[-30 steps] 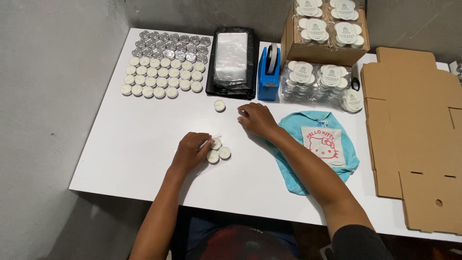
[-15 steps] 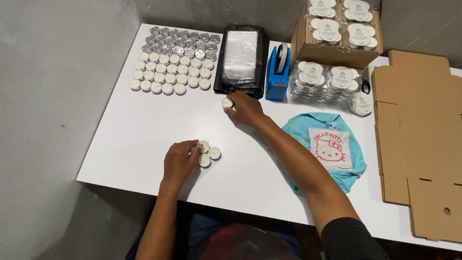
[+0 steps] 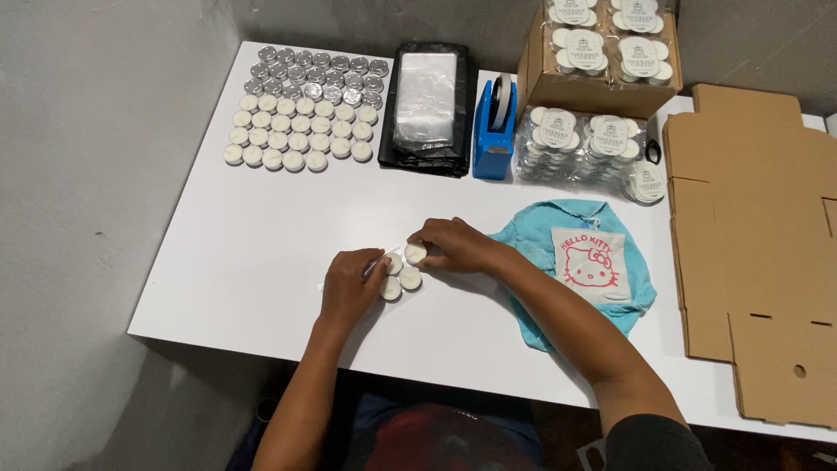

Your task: Cleaning small tealight candles by wiping them with a cloth and then packaging them into plastic bags.

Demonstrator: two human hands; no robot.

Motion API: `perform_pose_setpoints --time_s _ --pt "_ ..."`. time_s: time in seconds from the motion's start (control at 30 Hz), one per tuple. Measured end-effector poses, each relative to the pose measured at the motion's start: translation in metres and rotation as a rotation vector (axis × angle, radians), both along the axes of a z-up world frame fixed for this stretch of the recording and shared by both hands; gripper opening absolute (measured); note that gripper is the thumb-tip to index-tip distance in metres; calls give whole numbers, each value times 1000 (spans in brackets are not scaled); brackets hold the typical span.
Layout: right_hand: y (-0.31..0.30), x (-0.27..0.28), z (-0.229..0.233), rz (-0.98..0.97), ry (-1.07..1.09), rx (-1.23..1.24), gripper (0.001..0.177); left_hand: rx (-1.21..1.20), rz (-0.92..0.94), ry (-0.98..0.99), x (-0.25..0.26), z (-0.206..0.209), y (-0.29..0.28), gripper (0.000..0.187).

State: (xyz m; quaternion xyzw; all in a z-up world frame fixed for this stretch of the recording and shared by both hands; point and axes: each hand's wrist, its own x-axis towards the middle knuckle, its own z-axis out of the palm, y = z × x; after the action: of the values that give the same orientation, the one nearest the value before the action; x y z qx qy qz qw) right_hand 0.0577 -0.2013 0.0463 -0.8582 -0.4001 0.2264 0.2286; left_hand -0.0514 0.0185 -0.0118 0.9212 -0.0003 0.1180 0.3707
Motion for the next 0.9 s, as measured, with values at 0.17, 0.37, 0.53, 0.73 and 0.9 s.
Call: perform_pose_setpoints --time_s 0.17,0.37,0.53,0.73,0.9 --pt "-10 -7 0 1 -9 -8 45 -38 -50 30 6 0 -17 22" --pt "-20 -10 -12 -73 68 36 50 -74 -87 -3 8 2 -17 28" --pt "-28 -20 -18 -108 -77 -118 39 -84 -51 -48 -4 31 -2 35" --pt "-32 -36 -16 -109 -114 -132 38 264 -268 142 -19 42 11 74" --pt "-30 -35 -16 -140 -65 -70 40 303 -330 262 -20 41 9 79"
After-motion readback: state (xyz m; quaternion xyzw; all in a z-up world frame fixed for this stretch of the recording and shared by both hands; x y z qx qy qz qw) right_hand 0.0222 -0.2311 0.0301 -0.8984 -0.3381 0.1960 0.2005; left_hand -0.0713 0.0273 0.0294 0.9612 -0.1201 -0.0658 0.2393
